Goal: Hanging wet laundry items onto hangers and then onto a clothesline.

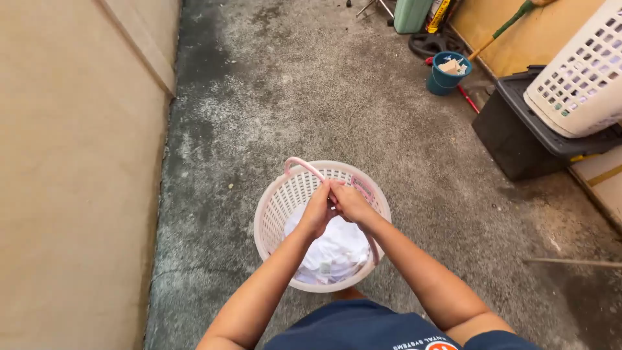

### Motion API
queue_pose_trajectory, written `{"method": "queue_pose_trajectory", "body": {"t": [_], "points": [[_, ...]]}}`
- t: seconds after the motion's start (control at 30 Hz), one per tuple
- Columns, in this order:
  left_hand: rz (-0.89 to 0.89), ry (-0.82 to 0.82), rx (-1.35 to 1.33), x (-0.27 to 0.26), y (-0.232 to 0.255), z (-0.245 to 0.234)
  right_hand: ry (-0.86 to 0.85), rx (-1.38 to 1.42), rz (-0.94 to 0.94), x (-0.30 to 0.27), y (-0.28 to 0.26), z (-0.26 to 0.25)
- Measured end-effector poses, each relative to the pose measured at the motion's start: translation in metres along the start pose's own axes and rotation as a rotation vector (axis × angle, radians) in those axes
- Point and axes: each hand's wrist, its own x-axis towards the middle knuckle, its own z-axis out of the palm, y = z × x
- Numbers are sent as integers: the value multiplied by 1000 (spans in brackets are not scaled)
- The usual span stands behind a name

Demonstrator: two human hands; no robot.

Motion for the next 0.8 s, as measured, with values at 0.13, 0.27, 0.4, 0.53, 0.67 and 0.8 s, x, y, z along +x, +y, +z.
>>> {"method": "queue_pose_trajectory", "body": {"t": [0.13,0.27,0.4,0.53,0.67,0.8], "points": [[51,75,-47,186,-6,-76,-73,-178,-115,184,-4,-46],[-7,164,-17,277,48,-95,-124,15,130,280,-55,-53],[26,165,33,402,123,-103,-109,-47,91,415,-114,-81],[0,173,41,547,154,-143,-139,26,35,563,-130,-121],[4,110,47,681,197,-184,-58,-109,-36,698,-162,-142],[-20,114,66,827,232,-218,-2,4,-14,820,-211,-173]]}}
